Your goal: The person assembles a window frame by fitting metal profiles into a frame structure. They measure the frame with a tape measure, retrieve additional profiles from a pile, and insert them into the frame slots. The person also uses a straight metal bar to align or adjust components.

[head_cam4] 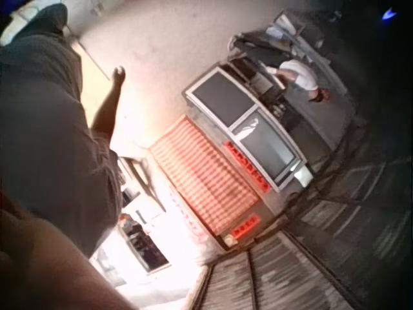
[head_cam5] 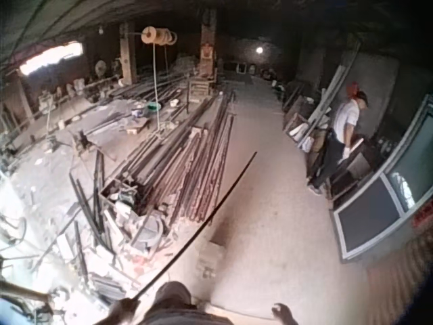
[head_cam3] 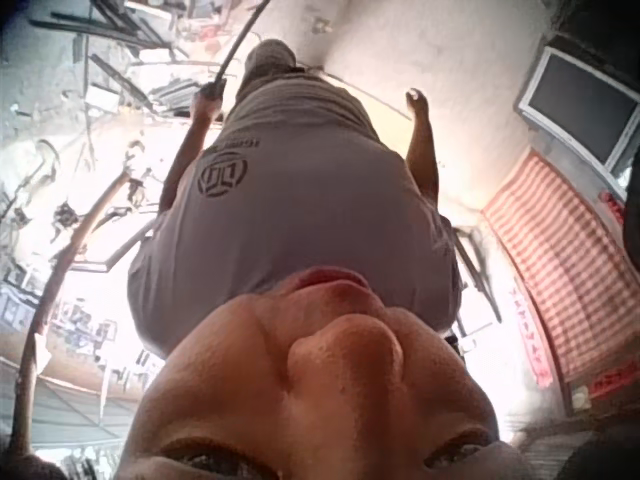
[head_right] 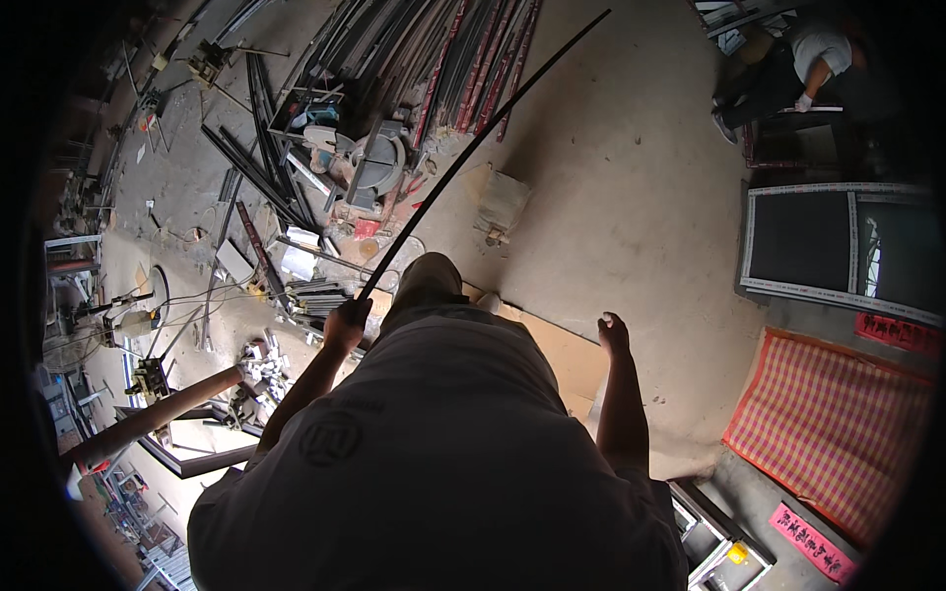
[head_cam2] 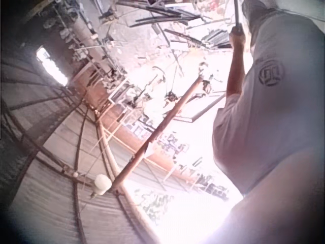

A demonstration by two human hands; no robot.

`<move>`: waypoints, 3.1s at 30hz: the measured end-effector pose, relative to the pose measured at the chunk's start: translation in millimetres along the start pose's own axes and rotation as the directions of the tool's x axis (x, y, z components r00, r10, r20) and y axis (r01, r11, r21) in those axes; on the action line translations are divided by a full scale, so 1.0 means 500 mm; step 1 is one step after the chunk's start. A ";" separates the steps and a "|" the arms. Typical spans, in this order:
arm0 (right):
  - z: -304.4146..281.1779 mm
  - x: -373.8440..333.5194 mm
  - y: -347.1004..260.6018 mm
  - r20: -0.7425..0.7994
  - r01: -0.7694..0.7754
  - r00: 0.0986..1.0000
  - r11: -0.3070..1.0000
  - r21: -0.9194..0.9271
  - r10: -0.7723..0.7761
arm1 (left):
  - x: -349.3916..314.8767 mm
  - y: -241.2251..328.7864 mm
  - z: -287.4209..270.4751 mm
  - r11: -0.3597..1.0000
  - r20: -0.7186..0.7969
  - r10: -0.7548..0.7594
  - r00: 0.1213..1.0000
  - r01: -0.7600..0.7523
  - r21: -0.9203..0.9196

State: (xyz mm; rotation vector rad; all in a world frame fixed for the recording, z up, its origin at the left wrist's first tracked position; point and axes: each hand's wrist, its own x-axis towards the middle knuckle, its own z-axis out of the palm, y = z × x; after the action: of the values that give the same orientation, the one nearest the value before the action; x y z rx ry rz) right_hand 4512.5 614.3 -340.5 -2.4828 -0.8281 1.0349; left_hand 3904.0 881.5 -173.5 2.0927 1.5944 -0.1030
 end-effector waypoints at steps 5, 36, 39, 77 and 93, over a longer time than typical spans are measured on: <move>-0.152 0.172 -0.183 -0.012 0.172 0.985 0.969 0.179 -0.172 | 0.131 0.008 -0.038 0.958 -0.097 -0.267 0.959 0.253 -0.138; -0.126 1.006 -1.571 0.551 -0.266 0.675 0.534 0.802 -0.491 | 1.210 0.579 -0.402 0.937 0.073 -0.121 0.990 0.138 -0.321; -0.166 1.147 -1.613 0.539 -0.379 0.768 0.433 0.818 -0.346 | 1.210 0.591 -0.430 0.948 0.085 -0.240 0.967 0.252 -0.194; -0.129 1.855 -1.739 0.538 -0.414 0.830 0.487 0.769 -0.145 | 0.932 0.730 -0.588 0.543 0.212 -0.825 0.525 0.839 0.038; -0.031 1.604 -1.794 0.362 -0.172 0.916 0.649 0.741 -0.171 | 1.419 0.781 -0.540 0.856 0.066 -0.516 0.854 0.513 0.066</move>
State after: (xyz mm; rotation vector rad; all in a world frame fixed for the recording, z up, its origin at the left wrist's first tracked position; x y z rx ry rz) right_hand 4632.3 1811.4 -317.3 -1.5532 -0.3412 1.5348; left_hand 4419.8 1551.6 -55.0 1.6109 2.0778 -0.4068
